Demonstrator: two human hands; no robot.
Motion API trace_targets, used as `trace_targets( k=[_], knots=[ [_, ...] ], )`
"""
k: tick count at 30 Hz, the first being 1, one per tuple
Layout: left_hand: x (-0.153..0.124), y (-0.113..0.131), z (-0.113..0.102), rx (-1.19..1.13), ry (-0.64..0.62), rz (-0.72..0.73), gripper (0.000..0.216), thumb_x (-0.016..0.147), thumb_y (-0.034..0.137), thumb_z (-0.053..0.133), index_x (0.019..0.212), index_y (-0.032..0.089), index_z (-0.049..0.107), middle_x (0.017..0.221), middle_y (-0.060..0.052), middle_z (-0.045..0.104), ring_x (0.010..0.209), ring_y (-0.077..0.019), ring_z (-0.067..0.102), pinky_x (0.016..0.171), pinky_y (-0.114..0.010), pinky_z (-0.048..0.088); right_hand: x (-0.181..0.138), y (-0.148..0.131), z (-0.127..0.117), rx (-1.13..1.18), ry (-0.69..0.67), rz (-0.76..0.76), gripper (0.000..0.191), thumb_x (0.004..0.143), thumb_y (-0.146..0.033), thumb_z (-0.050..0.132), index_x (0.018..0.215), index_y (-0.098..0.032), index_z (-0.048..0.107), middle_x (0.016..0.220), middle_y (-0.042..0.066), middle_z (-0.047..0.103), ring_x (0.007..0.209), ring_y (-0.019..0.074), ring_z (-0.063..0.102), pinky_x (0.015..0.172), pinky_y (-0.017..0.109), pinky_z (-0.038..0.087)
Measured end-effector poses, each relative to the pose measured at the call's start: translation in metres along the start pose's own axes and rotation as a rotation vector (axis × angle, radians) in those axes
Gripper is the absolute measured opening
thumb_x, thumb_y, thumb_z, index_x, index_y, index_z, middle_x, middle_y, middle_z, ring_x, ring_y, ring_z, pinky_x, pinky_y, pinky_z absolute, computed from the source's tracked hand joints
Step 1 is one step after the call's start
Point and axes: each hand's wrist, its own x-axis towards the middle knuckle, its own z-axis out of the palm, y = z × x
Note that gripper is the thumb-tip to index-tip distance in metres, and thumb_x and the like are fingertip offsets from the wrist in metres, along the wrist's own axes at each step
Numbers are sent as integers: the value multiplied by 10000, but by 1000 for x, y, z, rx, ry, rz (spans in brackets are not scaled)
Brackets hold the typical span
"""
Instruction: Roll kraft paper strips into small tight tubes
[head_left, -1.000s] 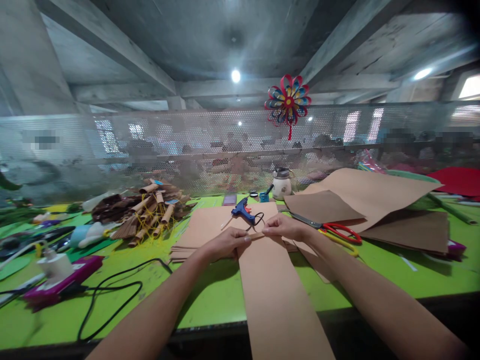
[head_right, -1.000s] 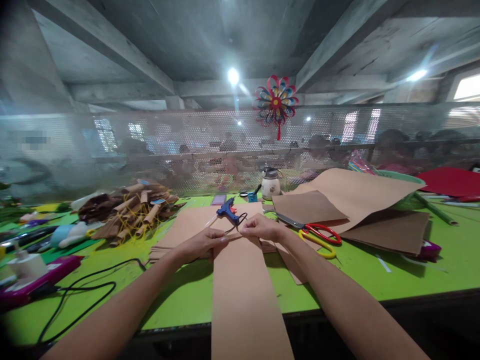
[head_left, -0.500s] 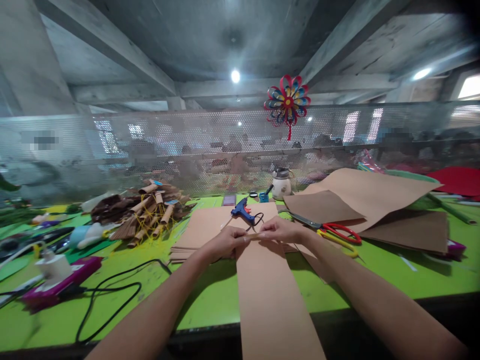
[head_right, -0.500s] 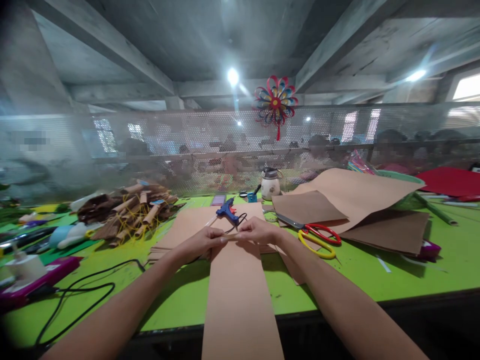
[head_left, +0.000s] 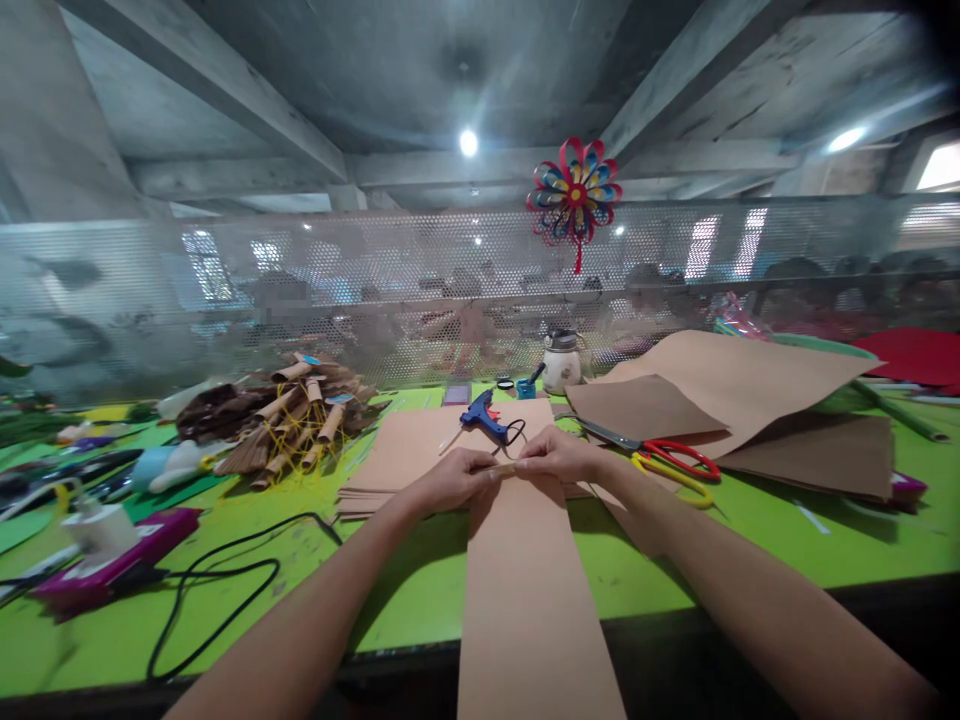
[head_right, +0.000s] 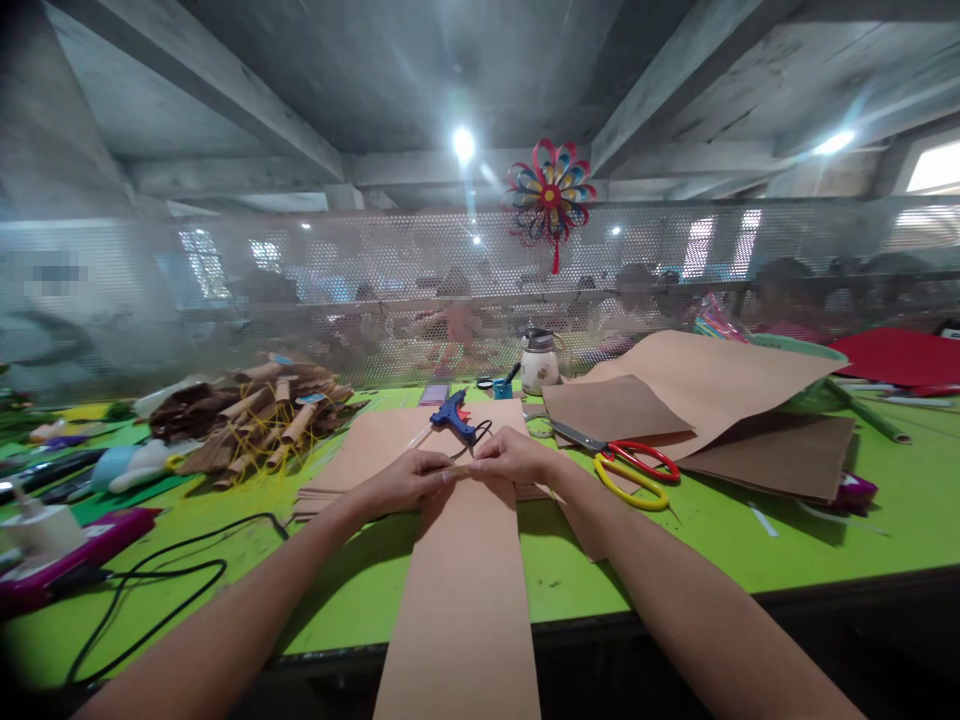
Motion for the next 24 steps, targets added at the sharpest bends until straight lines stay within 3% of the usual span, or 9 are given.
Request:
trace_targets(
  k=[4, 13, 20, 24],
  knots=[
    [-2, 6, -2, 27, 24, 22, 377, 819, 453, 428, 801, 117, 599, 606, 13, 456, 555, -92, 375, 483, -192, 261, 0, -6, 1, 12, 1, -33, 449, 767, -512, 486, 587, -103, 531, 545, -31, 328, 515, 62, 266, 460, 200, 196],
    [-1, 4, -2, 95, 54, 55, 360, 826, 403, 417, 686, 115, 582, 573, 28, 429, 544, -80, 338, 490, -182, 257, -2, -7, 4, -43, -45, -17, 413, 793, -467, 457, 664, -92, 573, 566, -24, 370, 524, 66, 307, 461, 184, 226],
    [0, 4, 1, 70, 50, 71, 348, 820, 385, 435, 828, 107, 645, 711, -19, 580, 646, -113, 451, 552, -183, 327, -1, -13, 8, -168, -35, -25, 371, 804, -409, 451, 722, -89, 622, 567, -25, 402, 536, 72, 340, 483, 181, 263],
    [1, 5, 0, 49, 46, 56, 367, 817, 403, 443, 831, 101, 650, 698, -22, 581, 632, -110, 448, 540, -181, 326, -1, -14, 9, -173, -16, -43, 371, 812, -394, 441, 691, -86, 610, 557, -29, 373, 527, 68, 323, 473, 182, 248]
  ],
)
